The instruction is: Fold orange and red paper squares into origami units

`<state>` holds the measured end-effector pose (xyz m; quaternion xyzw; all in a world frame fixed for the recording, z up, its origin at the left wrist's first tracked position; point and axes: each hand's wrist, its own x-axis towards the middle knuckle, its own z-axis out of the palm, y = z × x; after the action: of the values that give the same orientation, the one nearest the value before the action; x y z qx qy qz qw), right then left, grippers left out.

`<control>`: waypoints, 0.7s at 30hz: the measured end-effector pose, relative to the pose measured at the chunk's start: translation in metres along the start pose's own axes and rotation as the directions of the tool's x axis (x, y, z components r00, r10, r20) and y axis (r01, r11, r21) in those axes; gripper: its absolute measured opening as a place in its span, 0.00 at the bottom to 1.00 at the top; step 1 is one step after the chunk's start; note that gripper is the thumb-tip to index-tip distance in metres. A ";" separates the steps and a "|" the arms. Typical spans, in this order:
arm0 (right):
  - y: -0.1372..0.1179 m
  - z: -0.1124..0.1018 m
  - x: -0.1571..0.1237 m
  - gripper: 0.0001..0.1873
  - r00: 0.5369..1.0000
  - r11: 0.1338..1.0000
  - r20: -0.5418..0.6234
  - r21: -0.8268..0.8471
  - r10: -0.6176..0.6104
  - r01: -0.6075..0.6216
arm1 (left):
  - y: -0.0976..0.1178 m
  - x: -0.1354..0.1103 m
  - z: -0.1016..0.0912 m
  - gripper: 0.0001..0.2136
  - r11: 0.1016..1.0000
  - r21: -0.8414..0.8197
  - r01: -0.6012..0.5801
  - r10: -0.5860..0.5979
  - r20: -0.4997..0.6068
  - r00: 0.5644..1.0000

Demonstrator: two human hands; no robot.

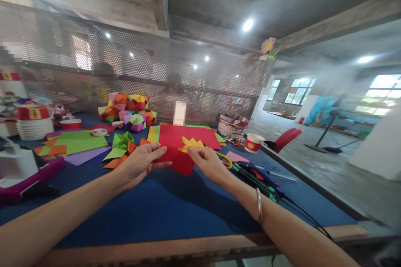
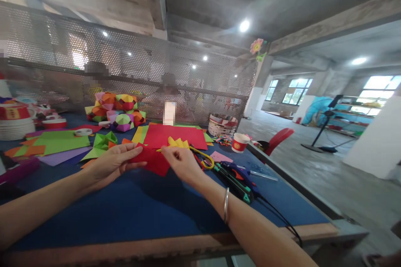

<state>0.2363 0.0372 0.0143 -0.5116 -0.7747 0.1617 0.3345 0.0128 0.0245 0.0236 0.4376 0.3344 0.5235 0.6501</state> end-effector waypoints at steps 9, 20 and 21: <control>0.052 -0.046 -0.001 0.19 0.939 0.835 -0.031 -0.449 0.342 -0.319 | 0.002 -0.004 0.009 0.19 0.999 -0.017 0.035 -0.036 -0.076 0.996; 0.031 -0.070 -0.016 0.19 0.966 0.956 -0.072 -0.143 0.247 -0.255 | -0.005 0.000 -0.003 0.03 0.995 0.054 0.089 -0.093 0.074 0.993; 0.027 -0.068 -0.016 0.18 0.973 0.970 -0.024 -0.074 0.229 -0.230 | -0.006 0.000 -0.004 0.04 0.994 0.059 0.095 -0.100 0.095 0.990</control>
<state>0.3055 0.0276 0.0421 -0.6113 -0.7134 0.1658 0.2998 0.0118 0.0254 0.0165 0.4633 0.3373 0.4598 0.6783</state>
